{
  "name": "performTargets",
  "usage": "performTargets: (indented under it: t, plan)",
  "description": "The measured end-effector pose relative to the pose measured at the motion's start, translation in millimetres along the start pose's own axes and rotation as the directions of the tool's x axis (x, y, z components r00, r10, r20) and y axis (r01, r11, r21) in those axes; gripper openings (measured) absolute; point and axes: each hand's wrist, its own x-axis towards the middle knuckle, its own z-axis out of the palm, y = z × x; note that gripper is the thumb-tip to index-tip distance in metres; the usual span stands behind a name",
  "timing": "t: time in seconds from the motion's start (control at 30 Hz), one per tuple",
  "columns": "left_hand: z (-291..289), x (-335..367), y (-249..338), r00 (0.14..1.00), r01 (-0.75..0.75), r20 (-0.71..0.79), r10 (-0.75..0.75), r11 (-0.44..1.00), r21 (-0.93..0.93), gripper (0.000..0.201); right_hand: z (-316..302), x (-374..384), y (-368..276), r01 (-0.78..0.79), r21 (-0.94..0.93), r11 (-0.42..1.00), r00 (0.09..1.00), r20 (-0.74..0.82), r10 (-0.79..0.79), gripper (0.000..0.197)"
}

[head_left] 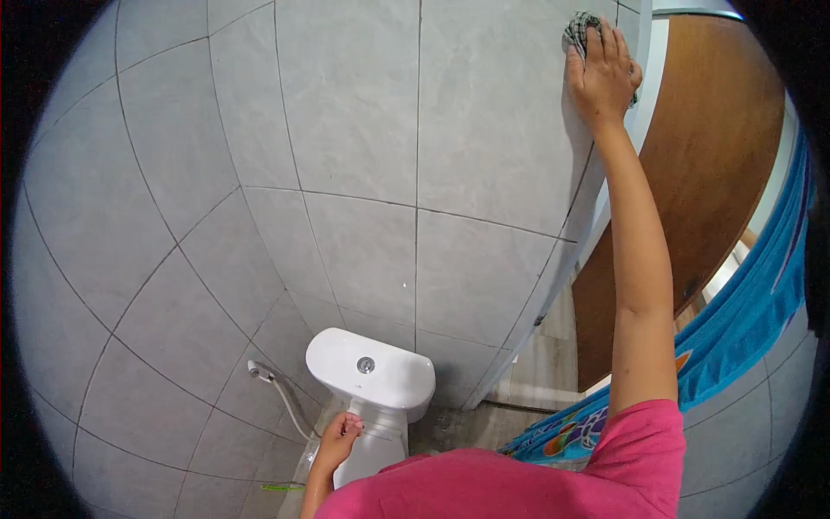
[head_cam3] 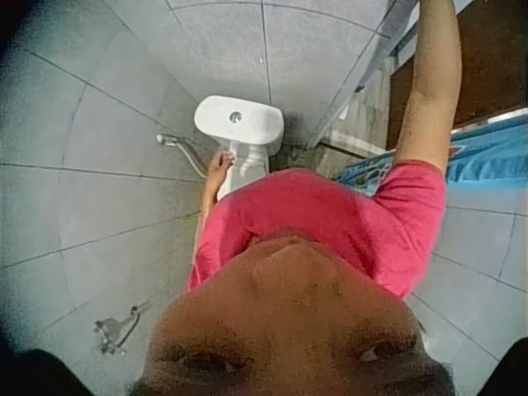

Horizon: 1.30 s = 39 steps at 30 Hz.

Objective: The person cleans the bathroom by wiping the tiled walls and the shower faucet with a cloth. They repeatedly rinse the cloth at the sink and wring it out before continuing to wipe different sections of the wall and fixtures.

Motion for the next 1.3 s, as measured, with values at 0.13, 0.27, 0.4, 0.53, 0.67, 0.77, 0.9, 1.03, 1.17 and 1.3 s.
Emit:
performTargets:
  t: [0.13,0.27,0.4,0.53,0.67,0.77,0.9,1.03,1.17,1.3]
  plan:
    - [-4.0,-3.5,-9.0,1.0,-0.011,-0.008,0.011,0.999,0.033,0.013,-0.6,-1.2,-4.5,-0.018,-0.001,1.0,1.0,0.025,0.018,0.042]
    - [-6.7,-3.5,-12.8,1.0,-0.025,0.01,0.025,0.999,0.025,0.013,0.1,-6.3,-2.6,-0.024,-0.024,0.999,0.999,0.021,0.025,0.041]
    - [-8.3,-5.9,-11.0,1.0,-0.015,-0.01,0.016,0.999,0.03,0.013,-4.5,-18.9,-10.5,-0.033,-0.031,0.999,0.999,0.033,0.034,0.04]
    - [-8.8,-8.1,-6.3,0.999,-0.007,-0.04,0.008,0.999,0.038,0.014,-7.5,-35.6,-21.4,-0.032,-0.042,0.999,0.994,0.099,0.036,0.04]
    - [-8.3,-7.8,-8.8,0.999,-0.016,-0.03,0.017,0.999,0.042,0.014,-12.7,-53.7,-31.8,-0.012,-0.044,0.999,0.987,0.16,0.019,0.039]
    - [-7.0,-9.1,-7.6,1.0,-0.014,-0.024,0.015,0.999,0.048,0.014,-15.2,-67.0,-41.4,-0.002,-0.016,1.0,0.98,0.198,0.005,0.039]
    - [-6.8,-11.6,-9.7,1.0,-0.009,-0.016,0.009,1.0,0.013,0.013,-21.2,-86.0,-58.2,0.019,0.072,0.997,0.968,0.249,-0.036,0.04]
    - [-7.6,-15.3,-6.9,1.0,0.018,-0.009,-0.018,0.999,0.032,0.013,-28.3,-114.7,-83.4,0.09,0.175,0.98,0.917,0.369,-0.15,0.042]
    - [-8.3,-14.7,-8.9,1.0,0.003,-0.001,-0.003,1.0,-0.001,0.012,-32.6,-143.2,-100.3,0.287,0.338,0.896,0.858,0.325,-0.398,0.043]
    - [-11.4,-20.1,0.9,0.999,0.023,-0.031,-0.023,1.0,0.019,0.013,-28.3,-122.0,-102.6,0.389,0.396,0.832,0.8,0.303,-0.518,0.044]
